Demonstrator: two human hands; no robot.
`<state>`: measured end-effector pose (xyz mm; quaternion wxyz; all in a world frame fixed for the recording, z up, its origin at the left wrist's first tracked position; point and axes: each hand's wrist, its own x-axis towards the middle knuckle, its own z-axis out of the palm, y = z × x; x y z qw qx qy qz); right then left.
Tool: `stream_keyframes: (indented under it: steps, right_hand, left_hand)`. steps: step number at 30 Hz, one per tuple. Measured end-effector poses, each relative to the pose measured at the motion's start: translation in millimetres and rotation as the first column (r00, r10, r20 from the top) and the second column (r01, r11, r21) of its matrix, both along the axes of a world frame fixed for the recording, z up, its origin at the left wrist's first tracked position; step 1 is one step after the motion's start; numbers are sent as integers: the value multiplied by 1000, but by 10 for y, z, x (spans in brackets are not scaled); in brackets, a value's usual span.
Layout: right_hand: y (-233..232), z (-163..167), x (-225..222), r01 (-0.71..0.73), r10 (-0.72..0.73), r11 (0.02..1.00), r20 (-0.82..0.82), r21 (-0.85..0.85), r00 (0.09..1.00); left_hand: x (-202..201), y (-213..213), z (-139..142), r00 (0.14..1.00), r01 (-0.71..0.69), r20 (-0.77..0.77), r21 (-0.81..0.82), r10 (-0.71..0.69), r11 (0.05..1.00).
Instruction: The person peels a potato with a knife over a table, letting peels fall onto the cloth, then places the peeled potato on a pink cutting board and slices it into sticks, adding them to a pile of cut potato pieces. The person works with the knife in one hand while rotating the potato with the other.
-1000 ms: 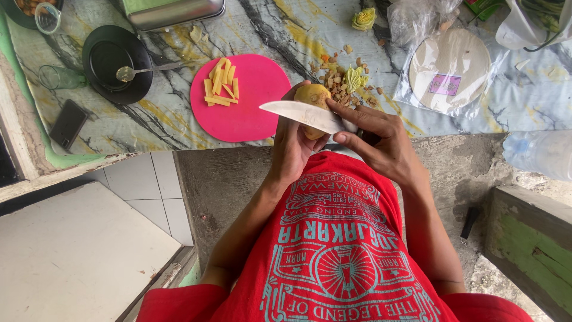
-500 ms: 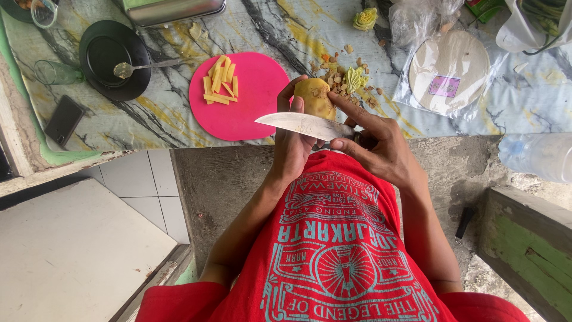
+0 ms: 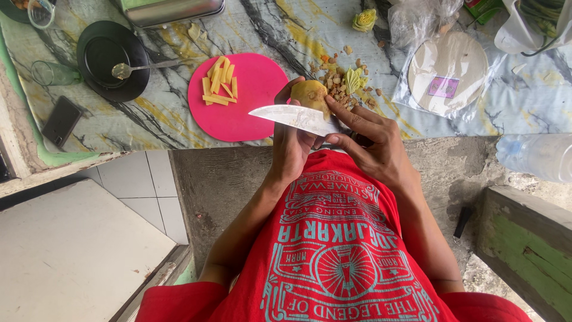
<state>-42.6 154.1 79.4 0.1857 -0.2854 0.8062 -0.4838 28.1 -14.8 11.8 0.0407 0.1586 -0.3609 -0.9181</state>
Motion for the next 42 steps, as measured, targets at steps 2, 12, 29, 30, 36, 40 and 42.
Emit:
stream_keyframes:
  steps: [2, 12, 29, 30, 36, 40, 42]
  right_hand:
    - [-4, -24, 1, 16, -16, 999, 16, -45, 1000]
    - [-103, -401, 159, 266, -231, 944, 183, -197, 956]
    - [297, -471, -28, 363, -371, 927, 366, 93, 853]
    - [293, -429, -19, 351, -354, 933, 369, 79, 859]
    - [237, -147, 11, -26, 7, 996, 238, 80, 971]
    - [169, -45, 30, -86, 62, 990, 200, 113, 978]
    - [140, -25, 12, -104, 88, 989, 148, 104, 985]
  left_hand:
    - [13, 8, -4, 1000, 8, 8, -73, -7, 997]
    - [20, 41, -4, 1000, 1, -27, -56, -3, 998]
    - [-5, -148, 13, 995, 100, -15, 279, -100, 955]
    - [-5, -133, 5, 994, 106, -12, 282, -107, 954]
    - [2, -90, -41, 967, 215, 64, 319, -247, 923]
    - [54, -43, -110, 959, 277, 0, 202, -283, 939]
    - [66, -29, -152, 956, 290, 12, 135, -294, 948]
